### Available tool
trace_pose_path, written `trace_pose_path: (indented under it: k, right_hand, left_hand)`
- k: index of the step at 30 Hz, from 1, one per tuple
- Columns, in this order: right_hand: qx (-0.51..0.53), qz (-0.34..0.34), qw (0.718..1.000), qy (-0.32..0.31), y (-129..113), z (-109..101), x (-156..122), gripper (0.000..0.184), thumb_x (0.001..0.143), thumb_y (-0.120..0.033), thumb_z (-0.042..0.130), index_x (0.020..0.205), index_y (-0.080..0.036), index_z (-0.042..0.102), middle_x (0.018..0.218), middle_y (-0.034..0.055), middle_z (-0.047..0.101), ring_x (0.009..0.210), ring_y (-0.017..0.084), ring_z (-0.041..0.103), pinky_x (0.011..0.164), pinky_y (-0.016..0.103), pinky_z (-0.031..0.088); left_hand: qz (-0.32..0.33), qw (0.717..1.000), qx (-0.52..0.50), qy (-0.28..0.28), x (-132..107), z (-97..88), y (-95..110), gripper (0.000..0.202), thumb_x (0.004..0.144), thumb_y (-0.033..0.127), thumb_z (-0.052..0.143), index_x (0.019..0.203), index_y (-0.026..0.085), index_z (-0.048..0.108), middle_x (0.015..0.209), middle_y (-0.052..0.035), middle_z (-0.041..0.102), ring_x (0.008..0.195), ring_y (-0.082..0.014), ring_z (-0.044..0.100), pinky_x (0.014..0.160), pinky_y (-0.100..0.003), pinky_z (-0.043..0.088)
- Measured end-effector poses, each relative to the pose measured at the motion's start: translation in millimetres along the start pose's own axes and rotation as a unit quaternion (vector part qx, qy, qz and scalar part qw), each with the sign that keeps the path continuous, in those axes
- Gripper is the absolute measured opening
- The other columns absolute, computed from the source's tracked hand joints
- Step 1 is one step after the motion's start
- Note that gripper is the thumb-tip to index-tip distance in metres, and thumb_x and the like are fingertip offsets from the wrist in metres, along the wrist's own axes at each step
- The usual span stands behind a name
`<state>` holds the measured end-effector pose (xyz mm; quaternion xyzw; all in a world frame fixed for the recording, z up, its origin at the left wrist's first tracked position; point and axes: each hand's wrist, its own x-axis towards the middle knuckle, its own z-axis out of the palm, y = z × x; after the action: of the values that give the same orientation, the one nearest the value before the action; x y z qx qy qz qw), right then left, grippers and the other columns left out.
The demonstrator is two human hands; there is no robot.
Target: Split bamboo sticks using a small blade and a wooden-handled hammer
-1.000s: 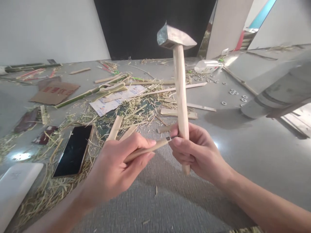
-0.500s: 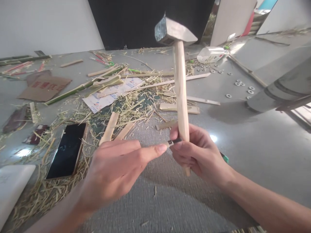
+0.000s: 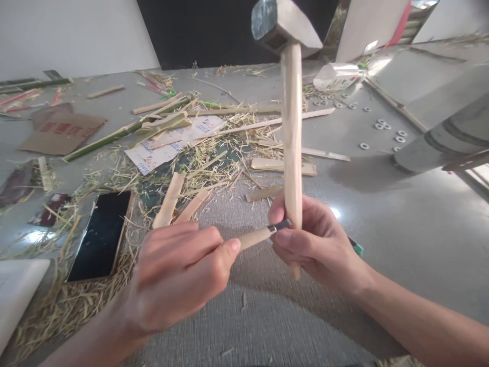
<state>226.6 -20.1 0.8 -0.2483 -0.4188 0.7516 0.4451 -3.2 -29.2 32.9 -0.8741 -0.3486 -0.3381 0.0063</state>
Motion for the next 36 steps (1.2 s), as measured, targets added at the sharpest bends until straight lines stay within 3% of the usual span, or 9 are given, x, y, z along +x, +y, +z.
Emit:
trace_pose_path:
  k: [4, 8, 11, 15, 22, 26, 29, 31, 36]
  right_hand:
    - [-0.036, -0.038, 0.998, 0.046, -8.3, -0.2, 4.7, 0.008, 0.096, -0.026, 0.07, 0.101, -0.021, 0.066, 0.064, -0.0061, 0.039, 0.049, 0.003, 0.03, 0.043, 0.016, 0.025]
    - [-0.097, -0.127, 0.966, 0.202, -22.1, -2.6, 13.9, 0.008, 0.099, -0.024, 0.064, 0.093, -0.019, 0.062, 0.063, -0.0048, 0.035, 0.05, 0.005, 0.029, 0.044, 0.02, 0.022]
    - [-0.1, -0.166, 0.946, 0.259, -29.4, -7.6, 19.4, 0.013, 0.098, -0.025, 0.065, 0.09, -0.019, 0.057, 0.065, -0.0044, 0.032, 0.051, 0.006, 0.027, 0.044, 0.021, 0.02]
    - [-0.094, -0.186, 0.937, 0.28, -33.4, -14.1, 22.7, 0.016, 0.096, -0.026, 0.066, 0.088, -0.02, 0.053, 0.067, -0.0045, 0.031, 0.051, 0.006, 0.026, 0.043, 0.021, 0.019]
    - [-0.113, -0.208, 0.936, 0.259, -31.5, -18.6, 23.1, 0.02, 0.095, -0.029, 0.067, 0.087, -0.02, 0.051, 0.066, -0.0052, 0.033, 0.05, 0.005, 0.027, 0.043, 0.02, 0.021]
    - [-0.117, -0.205, 0.938, 0.255, -30.9, -21.0, 22.3, 0.023, 0.096, -0.034, 0.068, 0.088, -0.02, 0.051, 0.066, -0.0055, 0.033, 0.051, 0.005, 0.027, 0.044, 0.02, 0.021]
    - [-0.124, -0.197, 0.939, 0.253, -30.7, -23.9, 21.6, 0.023, 0.096, -0.035, 0.069, 0.089, -0.02, 0.052, 0.065, -0.0058, 0.032, 0.051, 0.005, 0.028, 0.044, 0.02, 0.021]
    - [-0.13, -0.188, 0.94, 0.251, -30.1, -25.8, 21.3, 0.023, 0.095, -0.035, 0.07, 0.09, -0.02, 0.053, 0.065, -0.0061, 0.032, 0.051, 0.005, 0.028, 0.044, 0.02, 0.022]
    - [-0.162, -0.148, 0.95, 0.222, -24.9, -23.6, 19.2, 0.025, 0.093, -0.035, 0.074, 0.09, -0.019, 0.054, 0.064, -0.0065, 0.033, 0.051, 0.004, 0.028, 0.044, 0.02, 0.022]
  left_hand:
    - [0.014, 0.999, -0.029, -0.014, -1.6, 9.5, -10.9, 0.018, 0.094, 0.008, 0.064, 0.089, 0.023, 0.055, 0.062, 0.0077, 0.063, 0.057, -0.0117, 0.059, 0.053, -0.028, 0.041]
    - [-0.024, 0.99, 0.027, -0.136, -5.3, 26.9, -25.1, 0.017, 0.101, 0.014, 0.054, 0.085, 0.019, 0.059, 0.073, 0.0009, 0.065, 0.069, -0.0165, 0.061, 0.061, -0.031, 0.044]
    - [-0.056, 0.972, 0.071, -0.215, -6.1, 37.1, -32.3, 0.011, 0.098, 0.021, 0.062, 0.087, 0.018, 0.062, 0.087, -0.0033, 0.066, 0.086, -0.023, 0.064, 0.074, -0.036, 0.049]
    - [-0.071, 0.969, 0.083, -0.223, 3.2, 45.4, -32.1, 0.016, 0.098, 0.034, 0.064, 0.098, 0.018, 0.067, 0.101, -0.0071, 0.066, 0.1, -0.0272, 0.062, 0.087, -0.043, 0.049]
    - [-0.036, 0.968, 0.077, -0.238, 53.6, 79.9, -21.0, 0.016, 0.101, 0.021, 0.057, 0.112, 0.016, 0.067, 0.106, -0.0088, 0.069, 0.102, -0.0258, 0.064, 0.087, -0.039, 0.048]
    - [-0.067, 0.969, 0.026, -0.238, 72.6, 98.2, -26.1, 0.009, 0.096, 0.018, 0.062, 0.099, 0.016, 0.069, 0.101, -0.009, 0.07, 0.095, -0.0255, 0.066, 0.081, -0.037, 0.048]
    - [-0.085, 0.969, 0.0, -0.232, 76.2, 88.4, -31.4, 0.021, 0.102, 0.022, 0.053, 0.091, 0.018, 0.071, 0.091, -0.0057, 0.072, 0.082, -0.0193, 0.067, 0.07, -0.031, 0.047]
    - [-0.109, 0.969, -0.037, -0.218, 74.2, 70.1, -32.0, 0.027, 0.104, 0.024, 0.048, 0.093, 0.02, 0.072, 0.089, -0.0026, 0.074, 0.077, -0.0154, 0.068, 0.067, -0.027, 0.047]
    - [-0.249, 0.94, -0.196, -0.127, 55.3, 16.1, -15.6, 0.016, 0.1, 0.03, 0.061, 0.095, 0.023, 0.074, 0.068, 0.0039, 0.07, 0.057, -0.0114, 0.062, 0.056, -0.024, 0.044]
